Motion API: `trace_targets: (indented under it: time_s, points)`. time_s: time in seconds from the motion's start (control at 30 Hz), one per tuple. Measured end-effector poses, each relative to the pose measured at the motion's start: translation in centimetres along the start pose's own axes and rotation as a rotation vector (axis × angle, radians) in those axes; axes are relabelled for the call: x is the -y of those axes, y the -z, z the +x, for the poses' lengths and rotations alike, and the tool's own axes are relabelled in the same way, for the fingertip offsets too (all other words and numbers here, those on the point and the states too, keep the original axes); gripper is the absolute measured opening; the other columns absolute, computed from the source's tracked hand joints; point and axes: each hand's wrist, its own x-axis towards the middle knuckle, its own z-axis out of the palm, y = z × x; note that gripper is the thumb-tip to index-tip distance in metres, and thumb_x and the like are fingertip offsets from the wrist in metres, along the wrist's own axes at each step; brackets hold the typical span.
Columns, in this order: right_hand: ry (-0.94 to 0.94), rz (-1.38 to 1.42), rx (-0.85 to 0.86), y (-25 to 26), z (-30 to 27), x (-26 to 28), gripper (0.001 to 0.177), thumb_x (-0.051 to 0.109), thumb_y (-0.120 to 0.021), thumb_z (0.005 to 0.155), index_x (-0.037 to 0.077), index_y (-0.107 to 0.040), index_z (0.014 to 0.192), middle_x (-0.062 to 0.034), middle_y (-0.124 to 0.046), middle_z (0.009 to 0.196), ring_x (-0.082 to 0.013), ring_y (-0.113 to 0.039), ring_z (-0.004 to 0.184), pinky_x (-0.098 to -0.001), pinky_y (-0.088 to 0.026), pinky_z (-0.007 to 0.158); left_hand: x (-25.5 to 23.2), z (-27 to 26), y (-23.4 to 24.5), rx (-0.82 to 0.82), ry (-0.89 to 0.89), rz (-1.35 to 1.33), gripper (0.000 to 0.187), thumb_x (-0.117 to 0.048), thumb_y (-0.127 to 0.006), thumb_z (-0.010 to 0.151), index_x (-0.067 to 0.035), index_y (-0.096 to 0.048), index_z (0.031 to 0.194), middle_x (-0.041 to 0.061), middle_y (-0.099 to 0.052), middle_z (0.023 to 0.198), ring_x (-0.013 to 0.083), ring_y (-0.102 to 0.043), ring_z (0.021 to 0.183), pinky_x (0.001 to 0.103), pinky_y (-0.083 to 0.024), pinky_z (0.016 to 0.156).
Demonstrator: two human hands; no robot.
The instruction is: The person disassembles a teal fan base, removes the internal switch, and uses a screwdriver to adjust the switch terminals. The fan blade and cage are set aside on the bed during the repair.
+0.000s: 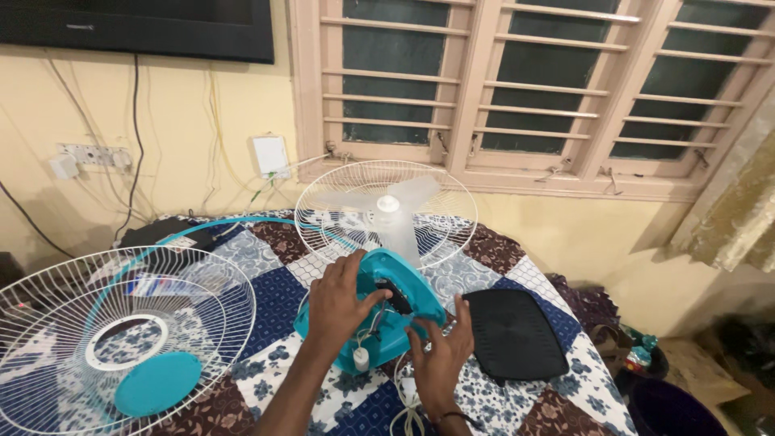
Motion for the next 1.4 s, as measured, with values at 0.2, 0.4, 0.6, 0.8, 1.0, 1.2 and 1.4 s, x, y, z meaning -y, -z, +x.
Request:
trace_targets:
  time_s: [0.2, 0.4, 0.6, 0.8, 1.0, 1.2, 1.4]
  points:
    - [-0.237, 0.084, 0.090, -1.6, 0.7, -1.1, 0.012, 0.021, -0.084, 0.077, 0.012, -0.084, 0.085, -0.0172, -0.042, 0.156, -0.0364, -0.044, 0.137, -0.0506, -0.038, 0.106, 0.0, 0.0, -0.1, 0.046, 0.031, 0.008, 0.089, -0.063, -0.079, 0.070, -0.010, -0.055, 0.138, 0.010, -0.067, 0.117, 0.0309, -0.064, 0.108, 0.052, -0.051, 0.080]
    - [-0.272, 0.351, 0.083, -1.8, 0.9, -1.7, 0.014, 0.019, -0.075, 0.087, 0.006, -0.079, 0.092, -0.0191, -0.047, 0.146, -0.0384, -0.052, 0.133, -0.0399, -0.060, 0.077, -0.2, 0.0, 0.0, 0.015, 0.002, 0.001, 0.088, -0.062, -0.080, 0.070, -0.010, -0.056, 0.136, 0.010, -0.067, 0.117, 0.0317, -0.064, 0.109, 0.053, -0.051, 0.079]
    - [-0.324, 0.354, 0.087, -1.7, 0.8, -0.1, 0.013, 0.015, -0.067, 0.095, 0.003, -0.073, 0.093, -0.0212, -0.050, 0.137, -0.0375, -0.058, 0.124, -0.0401, -0.058, 0.079, -0.7, 0.0, 0.3, 0.087, 0.055, -0.010, 0.087, -0.061, -0.080, 0.071, -0.012, -0.055, 0.139, 0.008, -0.066, 0.114, 0.0283, -0.065, 0.105, 0.050, -0.050, 0.080]
    - [-0.667, 0.304, 0.212, -1.3, 1.2, 0.5, 0.016, 0.021, -0.065, 0.094, 0.005, -0.070, 0.095, -0.0102, -0.056, 0.131, -0.0304, -0.072, 0.087, -0.0406, -0.058, 0.064, -0.9, -0.1, 0.0, 0.029, 0.019, 0.004, 0.084, -0.060, -0.080, 0.072, -0.011, -0.056, 0.136, 0.009, -0.066, 0.114, 0.0299, -0.064, 0.107, 0.051, -0.049, 0.080]
    - [-0.548, 0.283, 0.119, -1.3, 1.2, 0.6, 0.016, 0.019, -0.069, 0.093, 0.004, -0.074, 0.096, -0.0125, -0.062, 0.116, -0.0281, -0.069, 0.081, -0.0388, -0.053, 0.065, -0.8, -0.2, -0.1, 0.053, 0.051, 0.005, 0.084, -0.062, -0.078, 0.073, -0.012, -0.056, 0.137, 0.008, -0.066, 0.114, 0.0286, -0.064, 0.108, 0.050, -0.048, 0.082]
    - [-0.561, 0.286, 0.174, -0.7, 1.1, 0.0, 0.017, 0.021, -0.070, 0.091, 0.005, -0.072, 0.097, -0.0125, -0.058, 0.132, -0.0276, -0.070, 0.104, -0.0397, -0.060, 0.069, -1.3, -0.4, -0.6, -0.024, -0.009, 0.029, 0.082, -0.063, -0.077, 0.073, -0.011, -0.057, 0.134, 0.008, -0.066, 0.114, 0.0284, -0.064, 0.107, 0.050, -0.048, 0.081]
    - [-0.126, 0.195, -0.055, 2.5, -0.6, -4.0, 0.015, 0.004, -0.074, 0.083, 0.004, -0.074, 0.098, -0.0227, -0.059, 0.131, -0.0360, -0.063, 0.116, -0.0442, -0.050, 0.094, -1.6, -0.7, -1.1, -0.001, 0.005, 0.072, 0.082, -0.062, -0.077, 0.073, -0.015, -0.057, 0.137, 0.008, -0.066, 0.114, 0.0281, -0.063, 0.107, 0.049, -0.047, 0.084]
